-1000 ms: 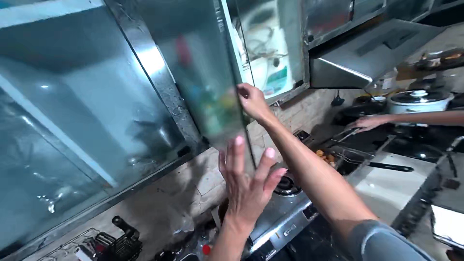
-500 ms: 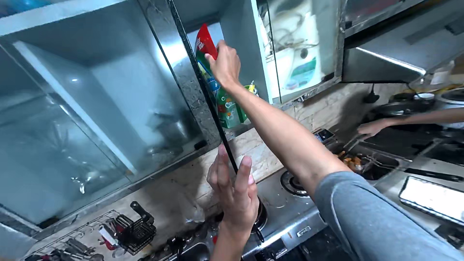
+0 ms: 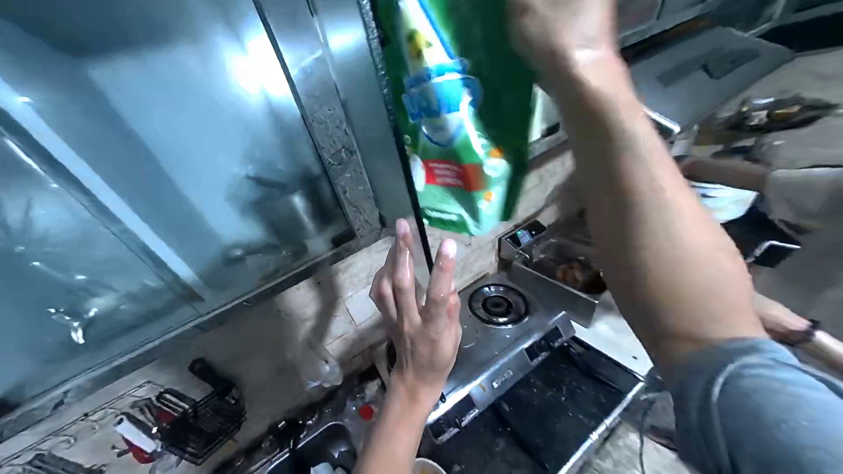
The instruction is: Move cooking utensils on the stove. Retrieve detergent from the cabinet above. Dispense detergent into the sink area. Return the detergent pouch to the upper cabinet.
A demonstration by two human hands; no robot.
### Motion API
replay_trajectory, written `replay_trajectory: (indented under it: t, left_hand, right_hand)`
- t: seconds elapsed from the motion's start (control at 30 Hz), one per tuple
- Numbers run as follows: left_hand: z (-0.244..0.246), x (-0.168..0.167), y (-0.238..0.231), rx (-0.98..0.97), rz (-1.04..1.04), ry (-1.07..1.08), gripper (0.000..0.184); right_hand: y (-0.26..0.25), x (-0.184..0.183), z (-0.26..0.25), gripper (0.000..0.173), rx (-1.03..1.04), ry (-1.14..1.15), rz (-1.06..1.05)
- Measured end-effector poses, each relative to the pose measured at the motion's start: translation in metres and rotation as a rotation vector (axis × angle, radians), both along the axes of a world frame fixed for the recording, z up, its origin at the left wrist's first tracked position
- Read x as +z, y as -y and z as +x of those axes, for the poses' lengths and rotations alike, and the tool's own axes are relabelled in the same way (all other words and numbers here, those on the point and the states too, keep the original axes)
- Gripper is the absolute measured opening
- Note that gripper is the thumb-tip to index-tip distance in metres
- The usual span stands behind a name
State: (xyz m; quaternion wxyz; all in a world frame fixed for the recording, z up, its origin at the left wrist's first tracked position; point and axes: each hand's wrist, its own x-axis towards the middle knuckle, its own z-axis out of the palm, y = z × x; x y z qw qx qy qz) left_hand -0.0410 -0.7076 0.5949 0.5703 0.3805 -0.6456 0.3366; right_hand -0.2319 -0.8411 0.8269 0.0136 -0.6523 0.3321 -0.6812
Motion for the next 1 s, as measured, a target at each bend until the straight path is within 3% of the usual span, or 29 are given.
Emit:
replay_trajectory:
  t: [0.17,0.3,0.37,0.43,0.5,0.6,0.7,0.8,0.93,1.0]
  left_hand:
    - [-0.016,0.0,0.005,-0.136,0.084,0.064,0.049]
    - [-0.011,0.0,0.001,-0.553,0.294,0.136,0.056]
    - [0.002,-0.013,-0.006,-0.732,0.338,0.09,0.05]
    - [0.016,-0.044,-0.021,-0.797,0.418,0.014,0.04]
    - [0.029,-0.088,-0.038,-0.87,0.636,-0.037,0.038]
    - [0.061,-0.157,-0.075,-1.132,0.955,-0.114,0.039]
    - [0.12,-0.211,-0.132,-1.248,1.022,-0.254,0.022]
    - [0.2,-0.254,-0.197,-1.178,1.079,-0.294,0.017]
    - [0.29,-0.288,-0.288,-0.813,1.152,-0.185,0.021]
    - [0.331,-0.299,-0.326,-0.601,1.239,-0.138,0.032]
  right_hand:
    - [-0.087,-0.09,-0.085,0.028,-0.01,-0.03,-0.08]
    - [-0.183,-0.194,-0.107,0.017,-0.102,-0.041,0.067]
    - [-0.229,-0.243,-0.103,0.017,-0.117,-0.043,0.116]
    - [-0.274,-0.285,-0.092,0.013,-0.123,-0.019,0.175]
    - [-0.315,-0.323,-0.078,0.01,-0.104,0.009,0.225]
    - [-0.375,-0.369,-0.04,0.007,-0.029,-0.009,0.283]
    - [-0.43,-0.403,0.013,0.007,-0.01,-0.022,0.411]
    - [-0.465,-0.432,0.07,0.007,0.004,0.001,0.605]
    - [-0.488,-0.478,0.15,0.008,0.155,0.082,0.8]
    - [-0.493,-0.5,0.189,0.007,0.281,0.087,0.856]
